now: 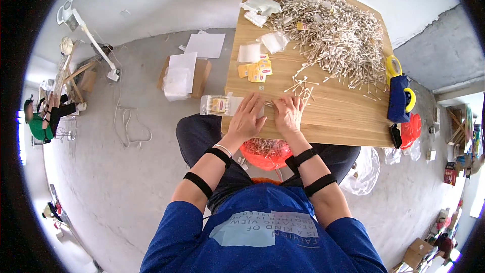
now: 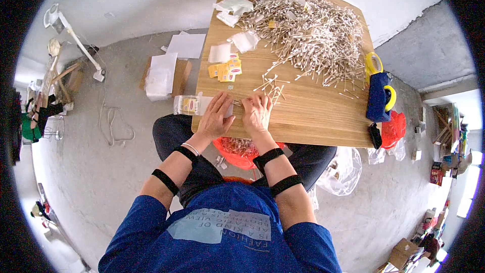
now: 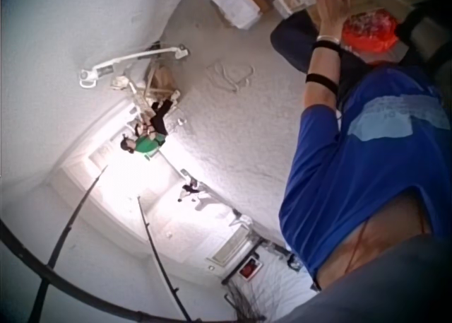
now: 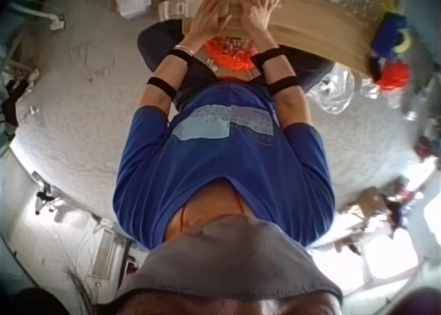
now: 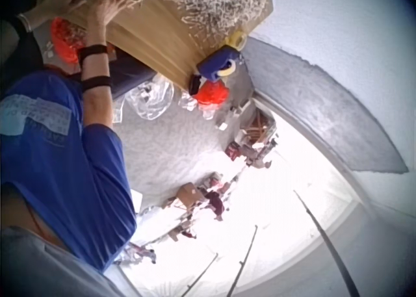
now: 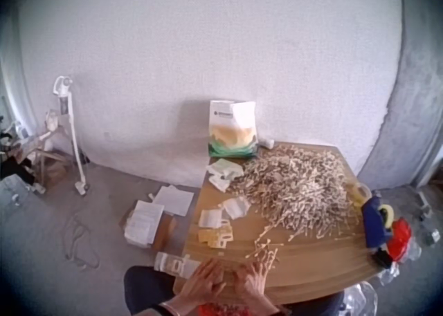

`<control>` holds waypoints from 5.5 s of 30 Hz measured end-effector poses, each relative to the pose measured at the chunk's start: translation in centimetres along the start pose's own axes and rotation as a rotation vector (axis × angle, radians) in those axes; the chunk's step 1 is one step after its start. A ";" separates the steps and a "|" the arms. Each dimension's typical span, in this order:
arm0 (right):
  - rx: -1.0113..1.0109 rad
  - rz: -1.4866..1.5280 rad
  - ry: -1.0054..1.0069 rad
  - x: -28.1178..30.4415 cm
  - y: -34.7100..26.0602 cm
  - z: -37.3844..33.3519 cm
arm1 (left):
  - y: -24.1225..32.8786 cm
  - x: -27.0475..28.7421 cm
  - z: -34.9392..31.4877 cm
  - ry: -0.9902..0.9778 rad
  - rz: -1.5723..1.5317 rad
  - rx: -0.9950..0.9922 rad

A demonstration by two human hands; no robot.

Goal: The person sits on the floor and packs cotton swabs from a large pile on a wooden table into small transparent plastic containers. They repeatedly pick up swabs, align them, and place them into the containers, then set the filled containers aside.

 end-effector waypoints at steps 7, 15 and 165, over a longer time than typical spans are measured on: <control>-0.106 -0.045 0.052 0.3 -0.5 0.0 | -0.3 0.1 -0.5 0.053 -0.045 0.025; -0.136 -0.100 0.023 0.8 0.8 -0.5 | -0.3 0.1 -0.3 0.131 -0.007 0.035; -0.258 0.103 -0.036 2.1 2.6 -0.2 | -0.5 -0.1 -0.5 0.090 -0.049 -0.041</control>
Point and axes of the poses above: each hand's wrist, its own z-axis towards the middle knuckle, its own x-axis out of the back of the hand, y = z × x, the point moved 4 cm from there along z, towards the middle knuckle, and after that the axes turned 5 degrees about z, right-handed, at the moved point
